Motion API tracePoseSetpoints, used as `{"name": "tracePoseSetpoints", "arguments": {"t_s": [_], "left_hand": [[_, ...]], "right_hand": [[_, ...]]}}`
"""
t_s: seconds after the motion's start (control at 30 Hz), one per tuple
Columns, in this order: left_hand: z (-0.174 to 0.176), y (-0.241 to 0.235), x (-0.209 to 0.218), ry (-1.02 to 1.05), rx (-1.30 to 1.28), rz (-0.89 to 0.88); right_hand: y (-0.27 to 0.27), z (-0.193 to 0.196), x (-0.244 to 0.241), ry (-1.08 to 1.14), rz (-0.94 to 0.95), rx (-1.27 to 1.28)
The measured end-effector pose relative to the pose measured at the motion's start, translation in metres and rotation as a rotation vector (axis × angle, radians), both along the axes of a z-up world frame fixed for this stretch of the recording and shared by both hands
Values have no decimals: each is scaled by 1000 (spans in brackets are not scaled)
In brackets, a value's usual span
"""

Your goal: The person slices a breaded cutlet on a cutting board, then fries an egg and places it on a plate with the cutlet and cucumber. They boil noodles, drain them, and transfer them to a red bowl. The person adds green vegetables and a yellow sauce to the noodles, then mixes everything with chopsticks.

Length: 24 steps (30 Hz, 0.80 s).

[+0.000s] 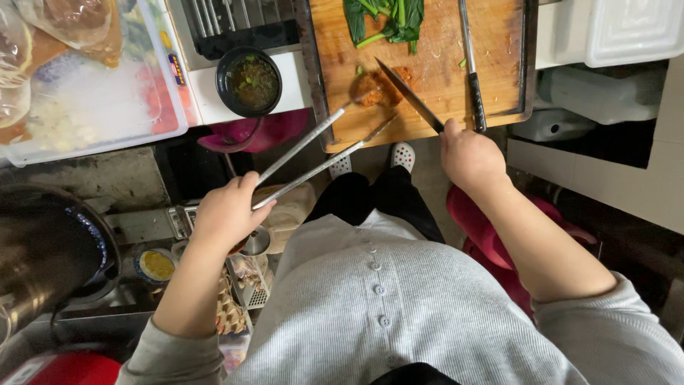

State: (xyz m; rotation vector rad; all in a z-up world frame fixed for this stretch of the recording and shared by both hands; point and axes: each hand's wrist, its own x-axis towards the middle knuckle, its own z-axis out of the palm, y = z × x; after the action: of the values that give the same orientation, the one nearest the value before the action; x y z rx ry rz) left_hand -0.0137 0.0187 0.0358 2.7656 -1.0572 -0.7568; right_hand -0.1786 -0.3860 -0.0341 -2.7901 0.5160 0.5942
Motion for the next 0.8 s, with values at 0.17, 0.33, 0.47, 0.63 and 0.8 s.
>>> {"name": "tracePoseSetpoints", "arguments": {"t_s": [0.17, 0.33, 0.47, 0.63, 0.8], "left_hand": [[-13, -6, -2, -21, -13, -14], [-19, -9, -3, 26, 39, 14], [-22, -10, 0, 13, 41, 17], [-21, -7, 1, -5, 2, -9], [-9, 7, -4, 12, -118, 31]], "right_hand": [[0, -27, -1, 20, 3, 7], [3, -62, 19, 47, 29, 19], [-4, -59, 21, 58, -24, 105], [-2, -15, 5, 75, -95, 86], [6, 9, 4, 88, -88, 57]]}}
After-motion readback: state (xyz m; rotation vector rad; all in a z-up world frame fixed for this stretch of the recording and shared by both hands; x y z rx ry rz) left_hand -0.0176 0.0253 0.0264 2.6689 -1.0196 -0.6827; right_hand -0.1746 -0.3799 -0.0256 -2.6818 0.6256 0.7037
